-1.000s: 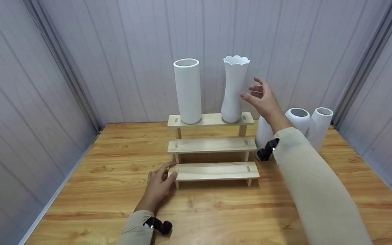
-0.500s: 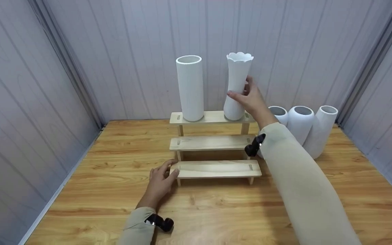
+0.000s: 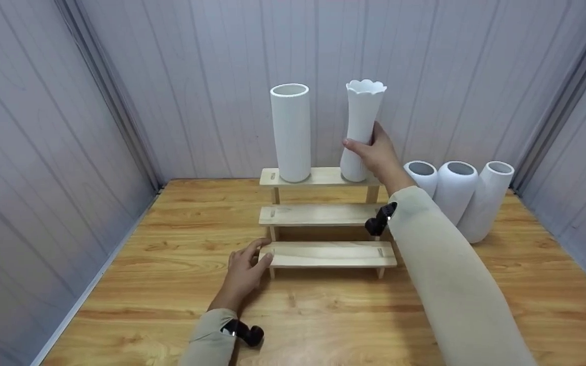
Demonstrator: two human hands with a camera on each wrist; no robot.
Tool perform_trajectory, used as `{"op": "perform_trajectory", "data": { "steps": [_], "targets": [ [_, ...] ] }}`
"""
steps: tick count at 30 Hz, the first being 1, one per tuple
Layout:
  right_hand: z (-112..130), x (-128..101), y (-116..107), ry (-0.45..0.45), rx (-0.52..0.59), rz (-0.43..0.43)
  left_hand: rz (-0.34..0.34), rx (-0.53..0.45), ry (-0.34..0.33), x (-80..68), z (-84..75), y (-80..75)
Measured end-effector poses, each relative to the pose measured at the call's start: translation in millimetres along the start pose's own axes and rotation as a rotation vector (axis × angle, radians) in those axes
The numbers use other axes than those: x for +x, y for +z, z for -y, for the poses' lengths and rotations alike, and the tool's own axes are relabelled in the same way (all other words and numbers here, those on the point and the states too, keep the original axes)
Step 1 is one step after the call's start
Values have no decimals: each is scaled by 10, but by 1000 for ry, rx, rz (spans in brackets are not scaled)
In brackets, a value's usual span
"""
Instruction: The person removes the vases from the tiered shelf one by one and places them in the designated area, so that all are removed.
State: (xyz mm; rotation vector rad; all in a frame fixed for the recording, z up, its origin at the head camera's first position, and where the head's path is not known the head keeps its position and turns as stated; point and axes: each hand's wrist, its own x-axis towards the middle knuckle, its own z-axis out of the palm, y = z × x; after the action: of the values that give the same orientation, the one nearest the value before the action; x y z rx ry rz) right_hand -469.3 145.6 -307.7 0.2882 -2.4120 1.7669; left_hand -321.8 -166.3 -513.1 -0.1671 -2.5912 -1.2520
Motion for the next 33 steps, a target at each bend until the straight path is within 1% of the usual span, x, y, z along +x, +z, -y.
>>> {"op": "perform_trajectory", "data": {
  "steps": [4,8,14,18,21,23,26,30,33],
  "targets": [
    [2,3,-32,36,7,10,2,2,0,2,0,15],
    [-10,-4,-52,54,-23,18,9,0,-8,0,3,25],
    [-13,-33,-82,43,-68,11,33,-11,-20,9,-1,44],
    [-33,-62,-109,17,-141,45,23,-9,-19,15,-3,53],
    [-43,-83,-140,-4,-160,86,14,-11,-15,16,-5,47],
    [-42,-98,-169,-2,-151,99,11,-13,-11,20,-6,43],
    [-33,-124,-215,21,-87,106,13,-13,-3,29,-1,44],
    [-13,-173,-246,56,-9,120,7,-13,-27,34,2,46],
    [1,-220,-253,69,9,132,3,-13,-43,33,0,53]
  ]
}}
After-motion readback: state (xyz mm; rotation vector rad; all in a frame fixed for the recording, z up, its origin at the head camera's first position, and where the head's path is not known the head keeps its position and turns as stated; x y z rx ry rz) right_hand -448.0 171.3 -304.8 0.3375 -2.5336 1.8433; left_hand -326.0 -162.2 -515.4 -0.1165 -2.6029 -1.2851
